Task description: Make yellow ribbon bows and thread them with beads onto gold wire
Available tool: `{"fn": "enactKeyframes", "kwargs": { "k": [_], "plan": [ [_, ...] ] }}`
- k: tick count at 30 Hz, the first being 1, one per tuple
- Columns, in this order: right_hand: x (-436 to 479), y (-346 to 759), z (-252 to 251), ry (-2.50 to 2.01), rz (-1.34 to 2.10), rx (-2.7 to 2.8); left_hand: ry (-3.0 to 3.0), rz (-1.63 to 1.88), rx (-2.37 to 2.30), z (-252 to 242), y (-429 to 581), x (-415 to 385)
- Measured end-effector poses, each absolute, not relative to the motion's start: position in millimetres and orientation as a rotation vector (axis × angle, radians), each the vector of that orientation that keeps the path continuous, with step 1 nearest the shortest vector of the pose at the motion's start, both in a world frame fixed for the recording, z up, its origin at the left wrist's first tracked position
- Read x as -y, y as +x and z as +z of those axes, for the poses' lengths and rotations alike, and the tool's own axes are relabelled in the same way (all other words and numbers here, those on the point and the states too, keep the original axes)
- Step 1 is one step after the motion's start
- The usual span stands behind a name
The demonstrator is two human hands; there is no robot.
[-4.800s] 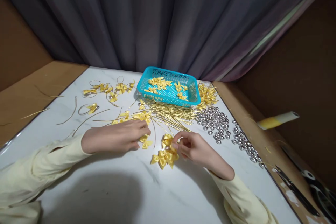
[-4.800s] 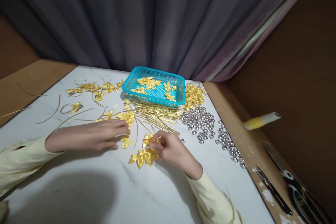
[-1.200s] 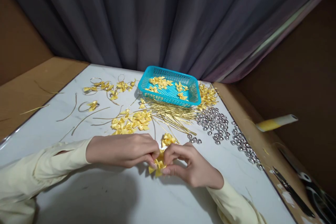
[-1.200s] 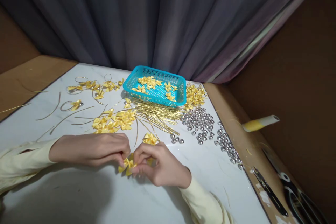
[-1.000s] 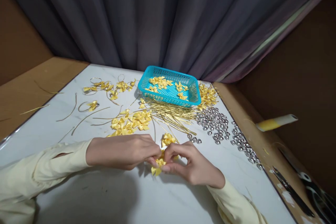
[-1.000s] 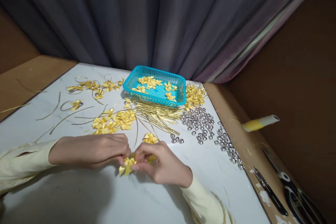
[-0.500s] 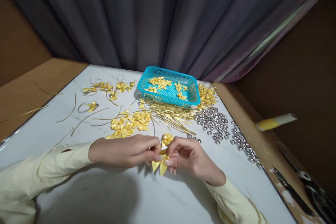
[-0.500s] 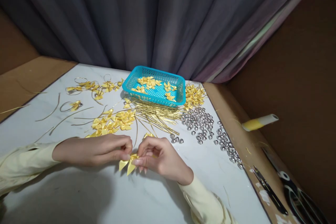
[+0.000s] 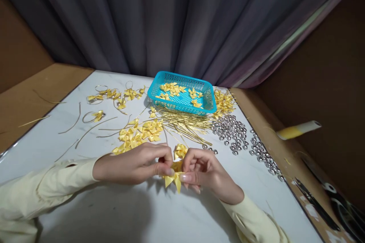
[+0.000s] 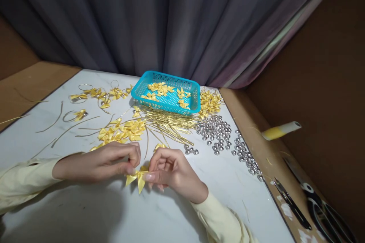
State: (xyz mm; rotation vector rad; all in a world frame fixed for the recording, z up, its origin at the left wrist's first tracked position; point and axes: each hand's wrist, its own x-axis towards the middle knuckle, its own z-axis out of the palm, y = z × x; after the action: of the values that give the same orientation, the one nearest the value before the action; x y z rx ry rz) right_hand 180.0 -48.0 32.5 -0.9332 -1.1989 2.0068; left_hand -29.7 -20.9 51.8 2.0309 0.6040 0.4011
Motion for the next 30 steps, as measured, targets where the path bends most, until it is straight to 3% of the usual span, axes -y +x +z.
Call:
{"fn": "enactKeyframes", "kwargs": {
  "k": [9, 21, 30],
  "plan": [
    [43, 185, 34, -0.922, 1.953, 1.247, 1.734, 0.409, -0.607, 37, -31, 15],
    [27, 191, 12, -1.194, 1.845, 1.604, 1.816, 0.399, -0.652, -12, -23, 5],
    [27, 188, 14, -1.188, 1.95, 1.445, 1.789, 0.483, -0.688, -20, -21, 8]
  ]
}}
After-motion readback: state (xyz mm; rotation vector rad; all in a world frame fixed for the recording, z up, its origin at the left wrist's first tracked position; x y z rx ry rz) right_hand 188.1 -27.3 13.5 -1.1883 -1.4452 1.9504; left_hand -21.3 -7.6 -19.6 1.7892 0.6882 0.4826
